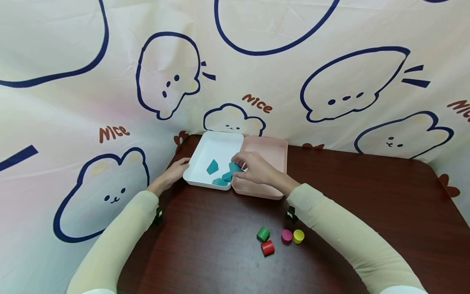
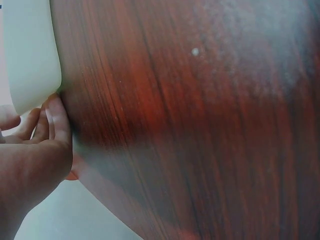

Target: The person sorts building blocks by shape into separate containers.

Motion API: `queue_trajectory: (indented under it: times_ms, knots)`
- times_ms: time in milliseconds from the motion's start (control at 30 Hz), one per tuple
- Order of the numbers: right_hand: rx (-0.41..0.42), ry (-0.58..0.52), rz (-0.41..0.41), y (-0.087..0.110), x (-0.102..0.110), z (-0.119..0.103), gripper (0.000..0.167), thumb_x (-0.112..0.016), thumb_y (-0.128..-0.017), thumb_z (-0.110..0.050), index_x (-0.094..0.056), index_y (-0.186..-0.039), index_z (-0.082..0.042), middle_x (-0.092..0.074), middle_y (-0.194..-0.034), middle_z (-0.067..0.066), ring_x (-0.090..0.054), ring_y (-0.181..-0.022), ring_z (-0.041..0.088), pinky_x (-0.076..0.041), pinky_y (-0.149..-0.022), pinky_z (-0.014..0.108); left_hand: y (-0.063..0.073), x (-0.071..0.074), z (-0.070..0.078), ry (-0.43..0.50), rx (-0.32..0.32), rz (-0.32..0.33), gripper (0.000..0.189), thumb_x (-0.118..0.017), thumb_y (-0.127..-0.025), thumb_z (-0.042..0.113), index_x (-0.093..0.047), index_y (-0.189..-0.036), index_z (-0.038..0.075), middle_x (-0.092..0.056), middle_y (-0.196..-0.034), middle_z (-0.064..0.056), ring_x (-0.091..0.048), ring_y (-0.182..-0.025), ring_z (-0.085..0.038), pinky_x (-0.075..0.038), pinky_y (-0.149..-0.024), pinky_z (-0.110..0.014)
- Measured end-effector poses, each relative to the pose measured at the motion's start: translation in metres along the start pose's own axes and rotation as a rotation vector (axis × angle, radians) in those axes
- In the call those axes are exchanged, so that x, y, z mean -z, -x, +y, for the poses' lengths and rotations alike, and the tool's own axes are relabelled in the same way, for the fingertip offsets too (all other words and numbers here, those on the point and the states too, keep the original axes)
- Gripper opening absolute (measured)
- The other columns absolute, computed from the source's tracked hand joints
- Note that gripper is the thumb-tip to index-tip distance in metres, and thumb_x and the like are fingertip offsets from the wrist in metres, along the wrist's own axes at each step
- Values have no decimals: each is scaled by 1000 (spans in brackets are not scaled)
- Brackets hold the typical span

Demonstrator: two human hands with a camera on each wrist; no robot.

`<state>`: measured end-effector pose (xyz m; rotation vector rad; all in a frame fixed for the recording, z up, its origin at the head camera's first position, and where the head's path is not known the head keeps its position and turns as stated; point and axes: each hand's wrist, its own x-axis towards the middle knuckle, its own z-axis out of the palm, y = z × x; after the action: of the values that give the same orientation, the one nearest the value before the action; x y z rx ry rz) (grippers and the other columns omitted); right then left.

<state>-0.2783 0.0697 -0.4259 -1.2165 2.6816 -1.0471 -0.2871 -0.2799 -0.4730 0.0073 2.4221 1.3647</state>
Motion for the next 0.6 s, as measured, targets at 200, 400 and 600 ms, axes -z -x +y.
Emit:
queue_trajectory:
  times_ms: [200, 400, 600]
  knots:
    - [-13, -15, -8, -11, -6, 1, 38, -83, -93, -17, -70, -127, -3, -73, -108, 5, -68, -98, 18, -60, -87, 31, 1, 0, -1, -1, 7, -3, 56, -29, -117, 21, -18, -168, 1, -26, -170, -25, -26, -156, -42, -22, -126, -58]
    - [-53, -33, -19, -21, -13, -1, 39, -83, -93, -16, -69, -128, -3, -73, -109, 5, -68, -99, 19, -60, -90, 32, 2, 0, -2, 4, 10, 1, 56, -30, -117, 21, -18, -168, 1, -28, -169, -25, -28, -155, -41, -23, -125, -58]
    - [-101, -48, 1, -28, -20, -2, 40, -84, -94, -19, -70, -127, -4, -73, -109, 5, -67, -99, 17, -59, -89, 31, -1, -1, 0, 19, 9, 2, 56, -30, -117, 21, -19, -168, 1, -30, -168, -25, -30, -154, -41, -24, -125, -57]
